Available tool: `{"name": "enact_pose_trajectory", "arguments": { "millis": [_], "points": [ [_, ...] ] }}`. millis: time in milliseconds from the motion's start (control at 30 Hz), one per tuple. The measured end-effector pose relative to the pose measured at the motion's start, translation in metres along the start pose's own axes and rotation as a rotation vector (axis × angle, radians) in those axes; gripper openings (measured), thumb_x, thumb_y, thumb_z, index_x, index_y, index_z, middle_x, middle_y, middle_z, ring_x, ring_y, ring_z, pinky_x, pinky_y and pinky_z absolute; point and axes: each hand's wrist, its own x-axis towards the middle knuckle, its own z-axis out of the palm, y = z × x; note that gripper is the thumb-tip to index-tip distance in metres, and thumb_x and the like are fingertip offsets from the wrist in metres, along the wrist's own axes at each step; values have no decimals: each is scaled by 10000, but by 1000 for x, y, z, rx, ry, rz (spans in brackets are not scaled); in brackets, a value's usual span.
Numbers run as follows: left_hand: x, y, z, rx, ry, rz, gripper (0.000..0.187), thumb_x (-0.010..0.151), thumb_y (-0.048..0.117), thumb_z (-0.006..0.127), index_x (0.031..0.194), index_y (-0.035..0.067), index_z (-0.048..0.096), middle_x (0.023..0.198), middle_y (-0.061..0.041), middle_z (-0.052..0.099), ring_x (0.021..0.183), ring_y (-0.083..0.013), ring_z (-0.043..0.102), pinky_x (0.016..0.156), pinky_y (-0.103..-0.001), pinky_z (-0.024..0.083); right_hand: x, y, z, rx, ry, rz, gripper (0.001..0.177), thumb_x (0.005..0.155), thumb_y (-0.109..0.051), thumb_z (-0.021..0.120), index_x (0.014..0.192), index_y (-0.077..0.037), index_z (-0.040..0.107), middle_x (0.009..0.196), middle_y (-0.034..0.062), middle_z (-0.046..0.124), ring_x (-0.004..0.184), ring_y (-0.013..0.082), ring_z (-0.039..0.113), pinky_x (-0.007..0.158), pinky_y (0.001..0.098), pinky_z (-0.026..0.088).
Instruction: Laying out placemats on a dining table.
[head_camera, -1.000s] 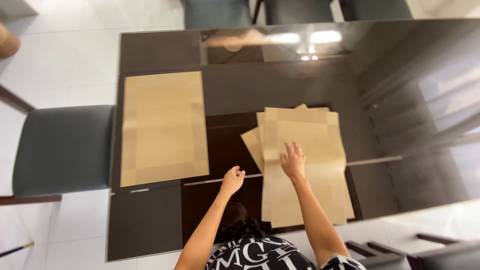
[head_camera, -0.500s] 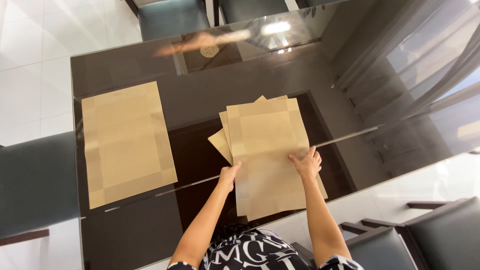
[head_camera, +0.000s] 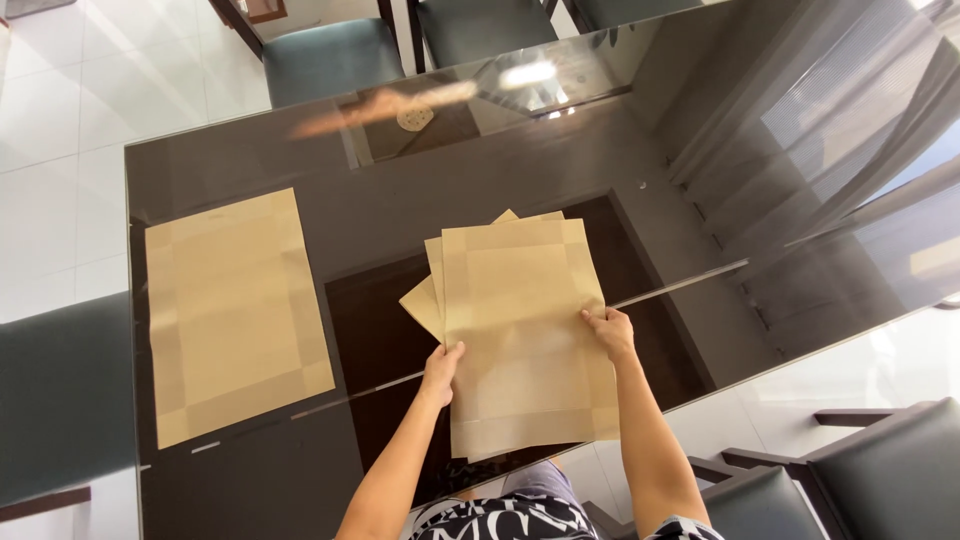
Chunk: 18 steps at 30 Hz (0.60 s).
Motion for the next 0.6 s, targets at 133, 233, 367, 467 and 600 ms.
{"name": "enact_pose_trajectory", "arguments": {
  "millis": [133,233,367,467,600],
  "points": [
    [-9,30,23,-260,36,-255,527,1035,437,562,1365,26,582,1378,-145,634,1204,-251,632,1020,-370,496,22,6,-26,192,-129,-70,317,961,-270,723,1110,6,769,892,68,759,785,183,685,723,324,578],
    [-19,46,55,-386,-27,-365,662,997,565,503,1401,45,575,1385,-172,606,1209,-298,596,995,-410,499,53,16,-56,370,-253,-106,270,997,-181,681,1199,-10,732,944,71,737,798,159,665,702,300,582],
    [-26,58,108,-357,-25,-353,676,987,582,489,1445,86,510,1412,-160,584,1271,-297,577,1038,-437,492,86,28,-98,578,-356,43,253,1003,-126,628,1233,-24,658,1035,78,721,862,155,697,742,324,610],
    [1,42,127,-342,2,-337,653,1000,537,522,1446,61,501,1404,-171,587,1264,-303,587,1047,-452,496,109,30,-121,590,-322,31,232,1014,-116,627,1229,-34,662,1063,79,718,905,163,692,777,321,594],
    [26,12,142,-393,99,-197,581,983,373,600,1386,-40,535,1368,-195,617,1208,-335,626,988,-514,544,155,59,-155,653,87,17,205,987,-54,652,1186,-70,699,1055,35,718,929,145,672,811,297,575]
  ]
}}
